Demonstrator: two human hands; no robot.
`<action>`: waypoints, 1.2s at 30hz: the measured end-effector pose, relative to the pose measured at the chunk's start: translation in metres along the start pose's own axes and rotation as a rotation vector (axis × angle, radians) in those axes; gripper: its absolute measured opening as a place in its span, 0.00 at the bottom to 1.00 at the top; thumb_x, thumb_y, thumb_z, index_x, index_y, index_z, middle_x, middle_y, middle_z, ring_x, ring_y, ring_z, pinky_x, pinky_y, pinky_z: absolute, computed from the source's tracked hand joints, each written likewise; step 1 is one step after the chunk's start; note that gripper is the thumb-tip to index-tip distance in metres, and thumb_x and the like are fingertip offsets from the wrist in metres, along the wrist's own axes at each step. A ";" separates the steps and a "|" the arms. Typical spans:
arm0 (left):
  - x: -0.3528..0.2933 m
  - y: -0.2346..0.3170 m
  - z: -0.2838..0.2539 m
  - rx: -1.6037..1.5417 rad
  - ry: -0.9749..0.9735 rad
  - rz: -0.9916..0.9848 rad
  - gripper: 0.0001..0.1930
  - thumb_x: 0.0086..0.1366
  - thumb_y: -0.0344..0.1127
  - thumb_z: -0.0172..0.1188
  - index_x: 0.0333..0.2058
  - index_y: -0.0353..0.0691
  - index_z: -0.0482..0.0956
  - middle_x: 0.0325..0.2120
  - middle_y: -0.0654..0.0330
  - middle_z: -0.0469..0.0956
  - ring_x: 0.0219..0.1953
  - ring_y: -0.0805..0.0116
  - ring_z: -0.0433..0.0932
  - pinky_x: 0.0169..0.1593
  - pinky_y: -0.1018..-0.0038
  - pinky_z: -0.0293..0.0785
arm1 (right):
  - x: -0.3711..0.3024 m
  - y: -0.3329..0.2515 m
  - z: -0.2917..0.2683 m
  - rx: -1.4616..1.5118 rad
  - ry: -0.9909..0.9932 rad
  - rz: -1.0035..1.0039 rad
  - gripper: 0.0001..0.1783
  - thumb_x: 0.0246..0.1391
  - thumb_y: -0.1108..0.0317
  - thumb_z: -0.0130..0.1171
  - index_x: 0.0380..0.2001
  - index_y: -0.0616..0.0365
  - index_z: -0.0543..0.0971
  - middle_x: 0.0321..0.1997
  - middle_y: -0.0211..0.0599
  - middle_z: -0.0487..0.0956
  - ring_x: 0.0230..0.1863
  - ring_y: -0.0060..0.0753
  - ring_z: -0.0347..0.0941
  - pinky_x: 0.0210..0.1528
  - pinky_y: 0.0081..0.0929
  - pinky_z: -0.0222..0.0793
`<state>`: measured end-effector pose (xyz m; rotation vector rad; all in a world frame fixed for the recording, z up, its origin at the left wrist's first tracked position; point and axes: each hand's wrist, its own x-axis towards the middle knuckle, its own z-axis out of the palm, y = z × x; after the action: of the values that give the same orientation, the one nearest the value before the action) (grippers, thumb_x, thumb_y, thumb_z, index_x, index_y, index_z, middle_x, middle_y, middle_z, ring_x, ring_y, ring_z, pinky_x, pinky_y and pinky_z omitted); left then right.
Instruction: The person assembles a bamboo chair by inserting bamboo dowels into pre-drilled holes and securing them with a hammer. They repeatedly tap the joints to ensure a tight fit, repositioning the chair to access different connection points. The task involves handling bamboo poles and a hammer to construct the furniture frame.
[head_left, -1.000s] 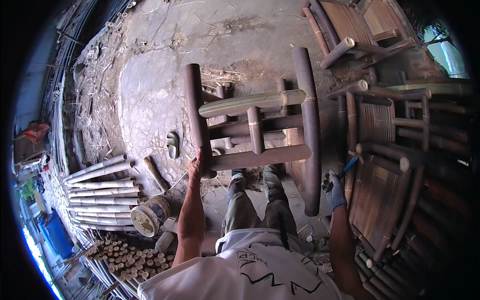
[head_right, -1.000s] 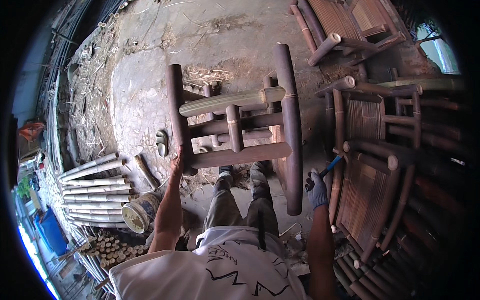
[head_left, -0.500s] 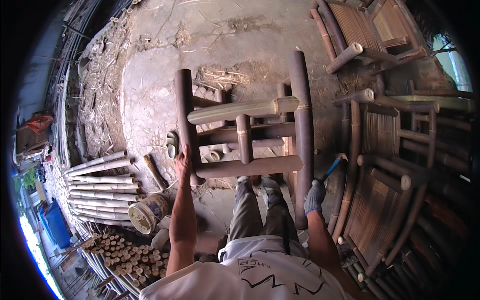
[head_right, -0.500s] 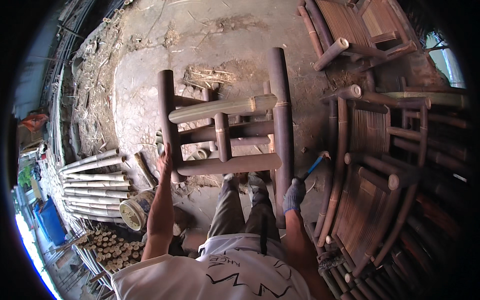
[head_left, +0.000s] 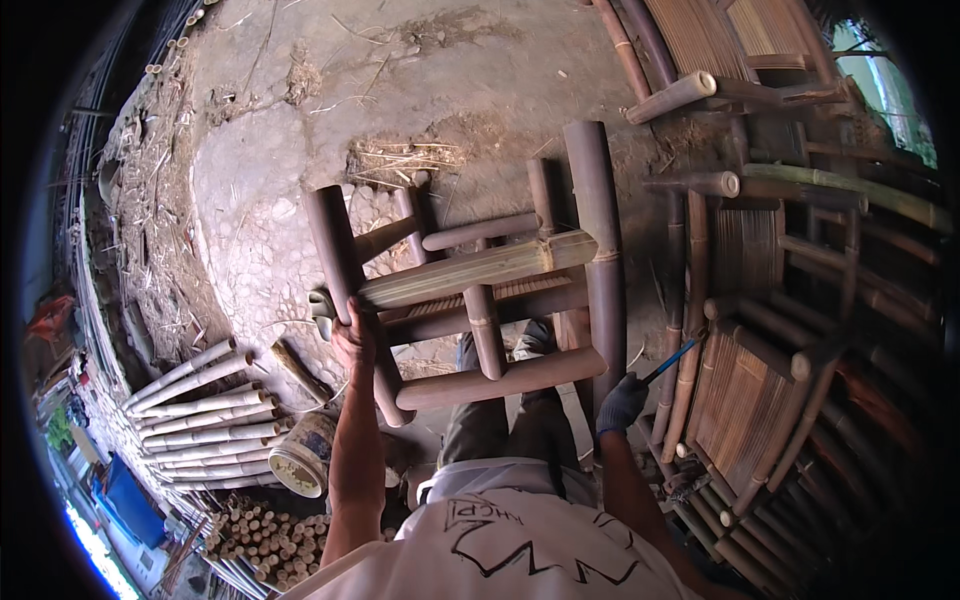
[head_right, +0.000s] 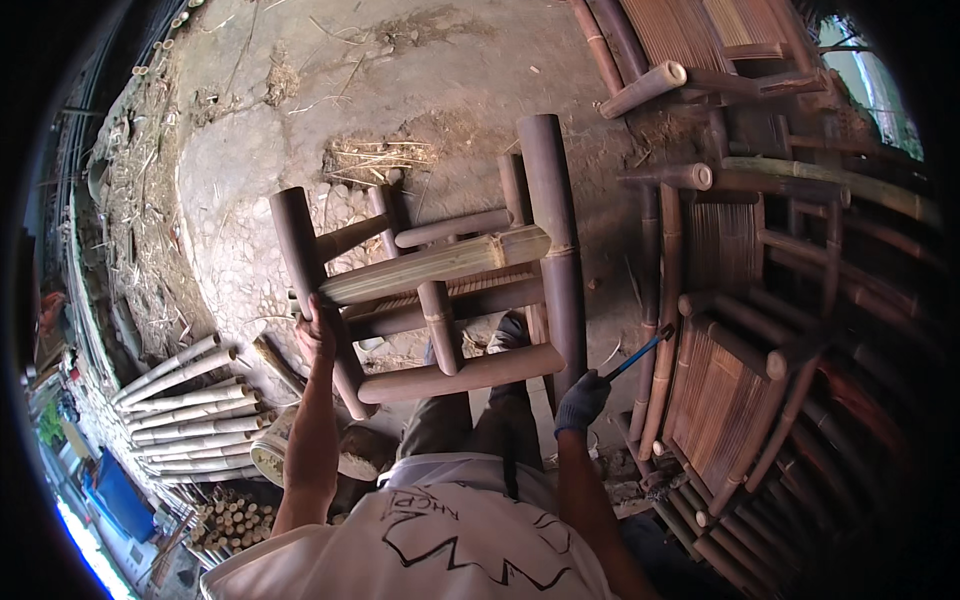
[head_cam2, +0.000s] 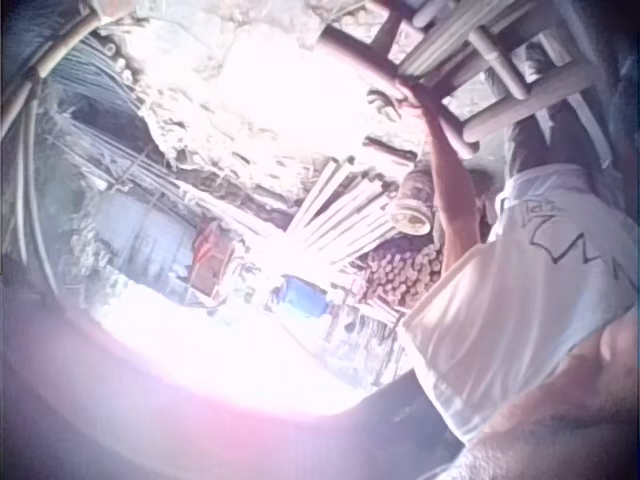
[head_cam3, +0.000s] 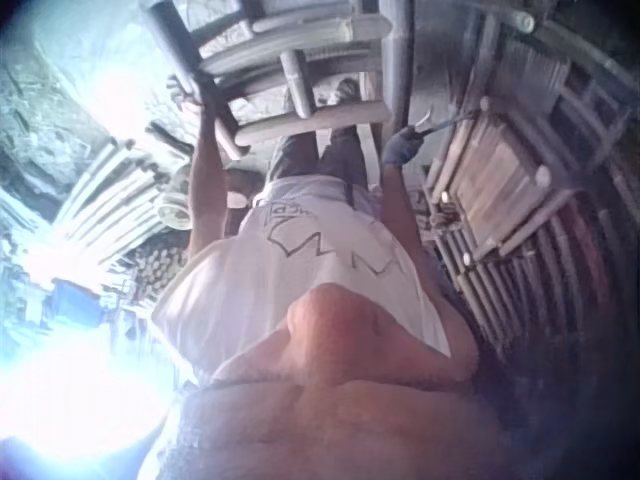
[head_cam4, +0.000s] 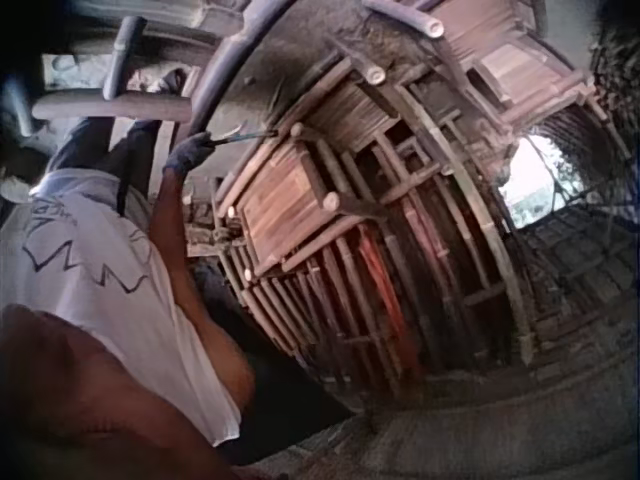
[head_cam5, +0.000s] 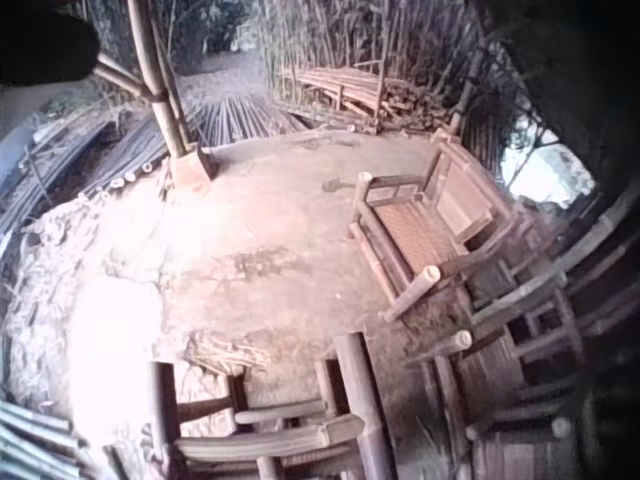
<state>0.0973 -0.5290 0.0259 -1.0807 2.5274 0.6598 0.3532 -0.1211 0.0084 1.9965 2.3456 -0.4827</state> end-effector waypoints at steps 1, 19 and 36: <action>0.004 -0.002 0.003 0.023 0.011 0.007 0.48 0.58 0.78 0.41 0.40 0.28 0.81 0.36 0.34 0.78 0.45 0.38 0.77 0.50 0.53 0.68 | -0.002 0.002 0.001 0.022 -0.004 0.002 0.24 0.62 0.49 0.51 0.34 0.64 0.72 0.33 0.56 0.79 0.37 0.59 0.77 0.39 0.44 0.73; 0.010 -0.003 0.010 0.144 0.103 0.025 0.49 0.57 0.79 0.39 0.41 0.30 0.82 0.37 0.37 0.80 0.44 0.40 0.78 0.49 0.53 0.71 | -0.002 -0.001 0.003 0.123 -0.022 -0.048 0.25 0.62 0.48 0.49 0.35 0.64 0.73 0.33 0.58 0.78 0.38 0.64 0.75 0.40 0.50 0.70; -0.140 0.168 0.102 0.494 -0.079 1.248 0.44 0.44 0.55 0.72 0.60 0.51 0.67 0.56 0.58 0.67 0.56 0.57 0.65 0.55 0.61 0.65 | 0.086 -0.055 -0.105 0.718 -0.907 -0.076 0.13 0.63 0.55 0.53 0.44 0.50 0.72 0.21 0.25 0.67 0.12 0.16 0.59 0.11 0.22 0.57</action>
<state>0.0775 -0.2902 0.0517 0.7636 2.8133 0.2434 0.3034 -0.0197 0.1013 1.3122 1.7492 -1.9387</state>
